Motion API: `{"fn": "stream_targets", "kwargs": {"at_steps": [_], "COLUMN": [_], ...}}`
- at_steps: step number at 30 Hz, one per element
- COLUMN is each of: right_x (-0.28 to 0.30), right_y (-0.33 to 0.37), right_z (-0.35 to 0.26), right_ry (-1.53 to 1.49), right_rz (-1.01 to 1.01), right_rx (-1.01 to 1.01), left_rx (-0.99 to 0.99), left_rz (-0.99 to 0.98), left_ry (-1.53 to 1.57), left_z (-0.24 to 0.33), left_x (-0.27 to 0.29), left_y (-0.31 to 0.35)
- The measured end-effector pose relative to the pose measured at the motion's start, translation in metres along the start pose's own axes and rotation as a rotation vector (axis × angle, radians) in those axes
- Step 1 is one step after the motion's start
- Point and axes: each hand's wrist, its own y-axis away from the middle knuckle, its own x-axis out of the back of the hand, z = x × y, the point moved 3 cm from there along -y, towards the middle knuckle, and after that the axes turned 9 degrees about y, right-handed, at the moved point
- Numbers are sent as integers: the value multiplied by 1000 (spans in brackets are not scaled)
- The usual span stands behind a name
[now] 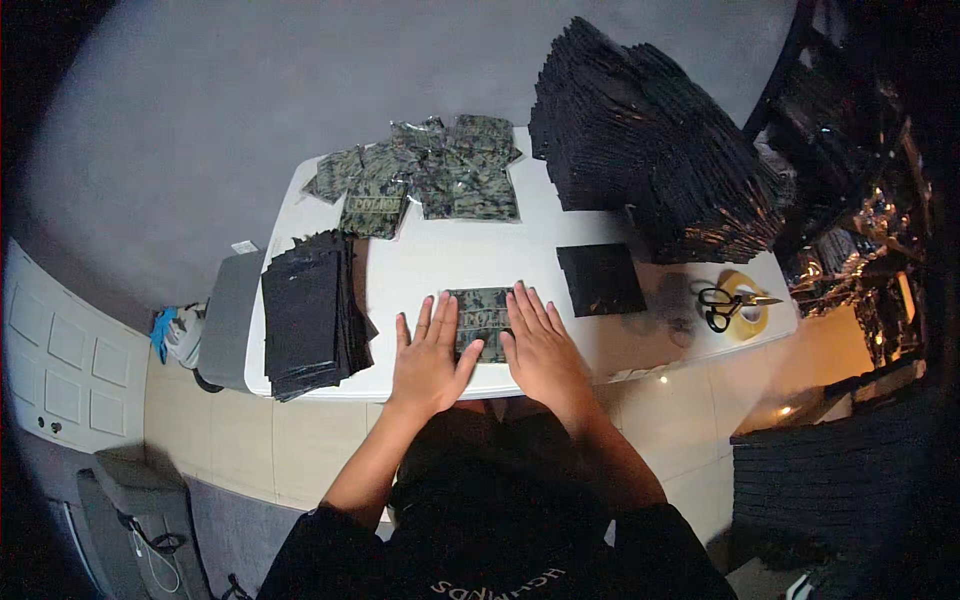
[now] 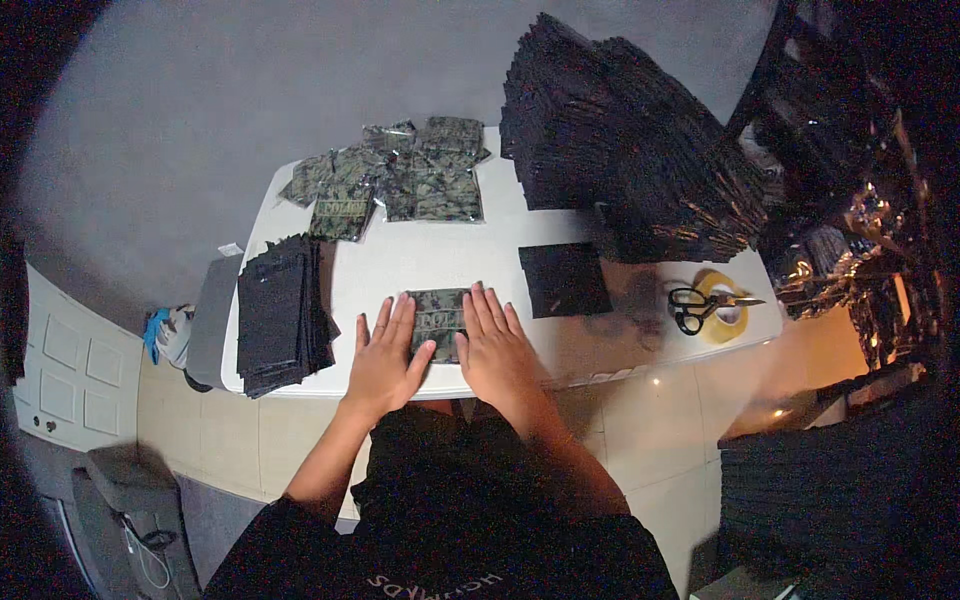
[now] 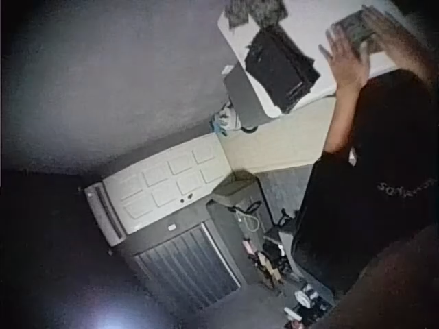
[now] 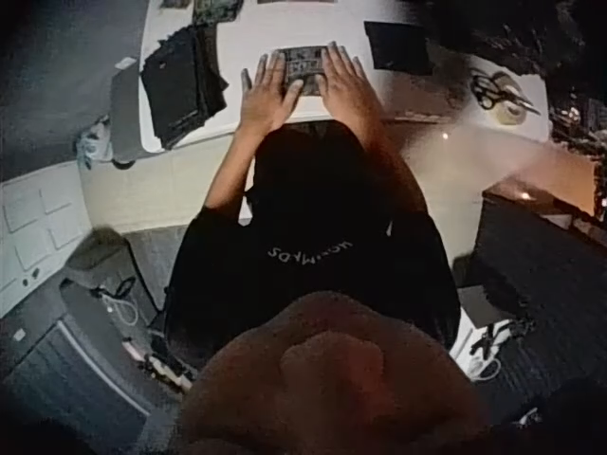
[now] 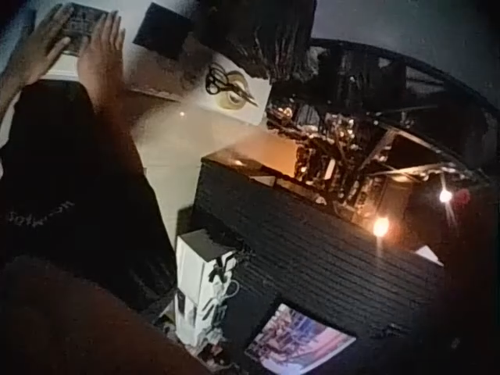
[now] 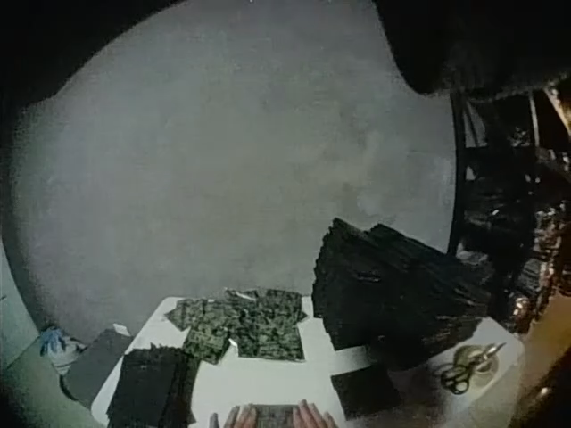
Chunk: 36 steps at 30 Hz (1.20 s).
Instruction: The recorder is packaging small camouflaged items into black bags and larger clear bags.
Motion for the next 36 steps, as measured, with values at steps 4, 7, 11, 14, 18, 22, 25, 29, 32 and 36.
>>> {"fn": "stream_targets", "kwargs": {"at_steps": [4, 7, 11, 14, 18, 22, 25, 29, 32, 36], "right_x": [1, 8, -5, -3, -2, 13, 9, -6, -17, -19], "right_y": [4, -7, -9, -5, -2, 8, 21, -3, -32, -58], "right_z": [1, -11, -6, -1, 2, -8, -18, -47, -69, -99], "right_ry": [-5, -49, 59, 89, 80, -55, 93, 62, 7, 22], "right_rz": [57, 127, 53, 43, 41, 115, 63, 28, 10, -32], "right_rx": [-84, 23, 41, 65, 75, 86, 146, 172, 174, 179], "left_rx": [11, -18, -77, -68, -49, -22, -179, -153, -76, 118], "left_rz": [18, -18, 41, 55, 101, 101, 262, 464, 572, 666], "left_ry": [54, 66, 91, 68, 55, 82, 397, 349, 264, 71], "left_z": [16, 37, 29, 18, 7, -11, 1, 0, -22, -65], "left_x": [9, -3, -16, -14, -10, 15, 47, 91, 117, 135], "left_y": [-9, -15, -16, -12, -3, 22, 53, 92, 97, 93]}}
